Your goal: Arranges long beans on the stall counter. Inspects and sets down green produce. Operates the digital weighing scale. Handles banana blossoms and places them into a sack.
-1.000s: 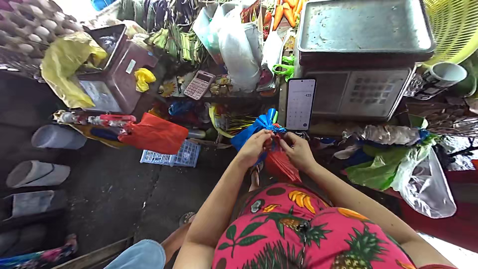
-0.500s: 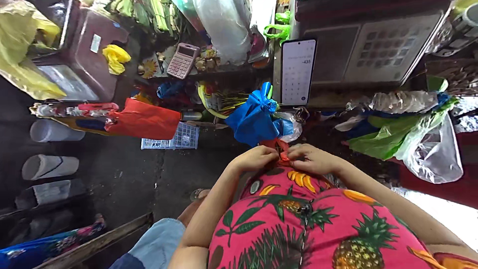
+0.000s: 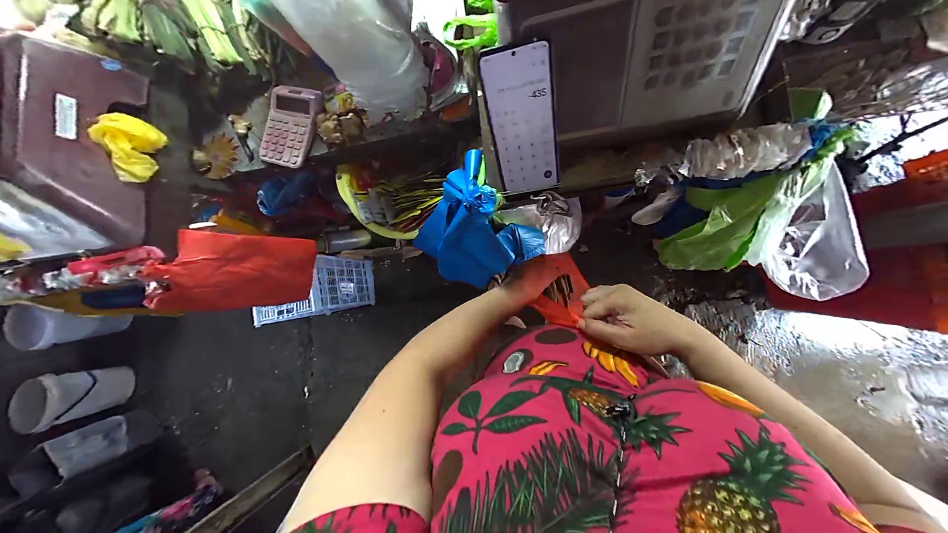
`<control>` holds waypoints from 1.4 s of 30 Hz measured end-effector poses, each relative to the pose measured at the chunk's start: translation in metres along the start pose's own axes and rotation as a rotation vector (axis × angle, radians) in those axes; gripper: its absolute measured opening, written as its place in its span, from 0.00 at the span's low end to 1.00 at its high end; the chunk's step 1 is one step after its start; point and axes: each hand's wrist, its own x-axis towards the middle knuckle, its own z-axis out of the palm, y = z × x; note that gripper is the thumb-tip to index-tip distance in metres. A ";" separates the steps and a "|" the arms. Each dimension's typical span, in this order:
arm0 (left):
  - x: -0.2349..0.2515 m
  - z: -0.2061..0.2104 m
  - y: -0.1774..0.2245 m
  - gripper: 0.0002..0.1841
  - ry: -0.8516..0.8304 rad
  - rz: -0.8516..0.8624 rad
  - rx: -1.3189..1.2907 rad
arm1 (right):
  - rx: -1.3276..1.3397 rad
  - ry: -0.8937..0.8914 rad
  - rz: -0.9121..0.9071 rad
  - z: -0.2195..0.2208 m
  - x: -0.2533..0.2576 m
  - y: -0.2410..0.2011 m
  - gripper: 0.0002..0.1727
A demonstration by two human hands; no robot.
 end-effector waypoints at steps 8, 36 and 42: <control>0.040 0.044 0.000 0.26 -0.056 -0.183 -0.139 | -0.286 -0.026 0.156 -0.005 -0.008 -0.007 0.35; -0.175 -0.040 -0.022 0.49 0.794 0.166 -1.069 | -0.095 -0.532 0.442 -0.030 0.085 0.016 0.21; -0.193 -0.127 -0.009 0.42 1.186 0.006 -1.557 | -0.307 -0.400 0.379 -0.006 0.128 -0.018 0.20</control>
